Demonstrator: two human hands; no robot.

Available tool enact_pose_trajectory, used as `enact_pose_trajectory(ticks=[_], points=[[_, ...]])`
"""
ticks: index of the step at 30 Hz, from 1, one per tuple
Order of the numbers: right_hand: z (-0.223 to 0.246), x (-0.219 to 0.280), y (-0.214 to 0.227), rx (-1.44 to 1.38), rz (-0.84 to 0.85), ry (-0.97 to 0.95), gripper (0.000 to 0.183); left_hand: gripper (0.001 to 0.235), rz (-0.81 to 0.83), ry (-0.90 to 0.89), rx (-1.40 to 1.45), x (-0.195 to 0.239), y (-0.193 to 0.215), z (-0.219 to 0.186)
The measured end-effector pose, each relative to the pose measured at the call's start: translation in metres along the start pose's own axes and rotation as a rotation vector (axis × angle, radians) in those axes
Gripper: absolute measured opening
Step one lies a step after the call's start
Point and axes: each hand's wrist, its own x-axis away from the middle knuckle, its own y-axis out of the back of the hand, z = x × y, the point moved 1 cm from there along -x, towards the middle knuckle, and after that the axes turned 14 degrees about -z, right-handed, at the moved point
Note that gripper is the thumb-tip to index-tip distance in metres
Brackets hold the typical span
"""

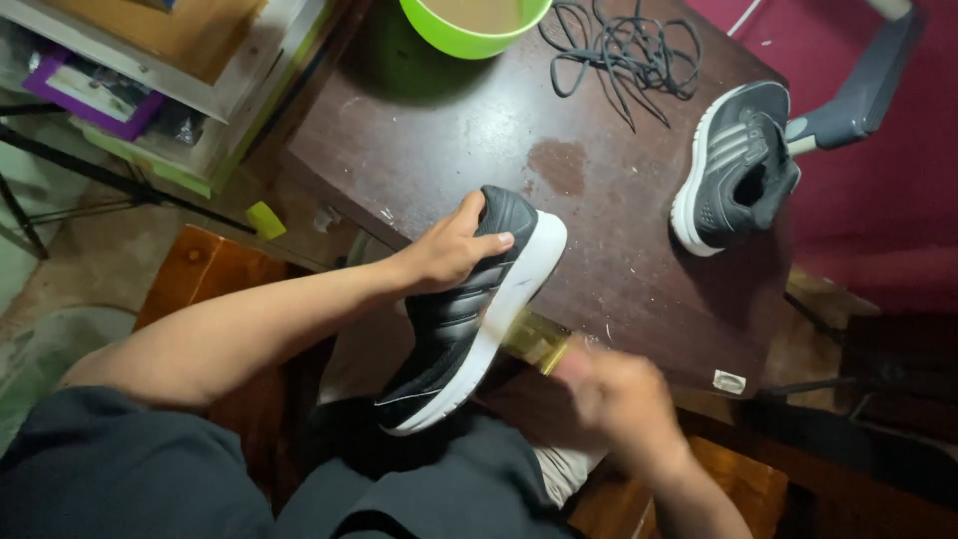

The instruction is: The person cleans a grey and white sneaker using a yellow toothbrush and a liquid solution from a green bowl. They scrub the shoe's sole, upper fabric, and white midsole, repeatedly dipping the brush into the bowl to wet it.

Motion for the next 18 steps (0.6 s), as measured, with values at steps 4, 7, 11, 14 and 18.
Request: enact_pose_trajectory(ticks=[4,7,11,14,18], points=[[-0.002,0.007,-0.003,-0.024,0.231,0.204,0.031,0.038,0.026,-0.079,0.016,0.008,0.0,-0.003],[-0.007,0.012,-0.001,-0.008,0.248,0.062,0.03,0.039,0.011,-0.096,0.022,0.01,-0.004,0.0],[0.032,0.021,0.013,0.008,0.549,-0.378,0.033,0.037,0.01,-0.138,0.004,0.009,-0.003,0.001],[-0.047,-0.026,-0.015,0.069,-0.129,0.268,0.019,0.064,0.039,-0.078,0.012,-0.004,-0.005,0.006],[-0.027,0.002,-0.02,-0.292,0.208,0.352,0.018,0.07,0.052,0.009,-0.024,-0.003,0.002,0.004]])
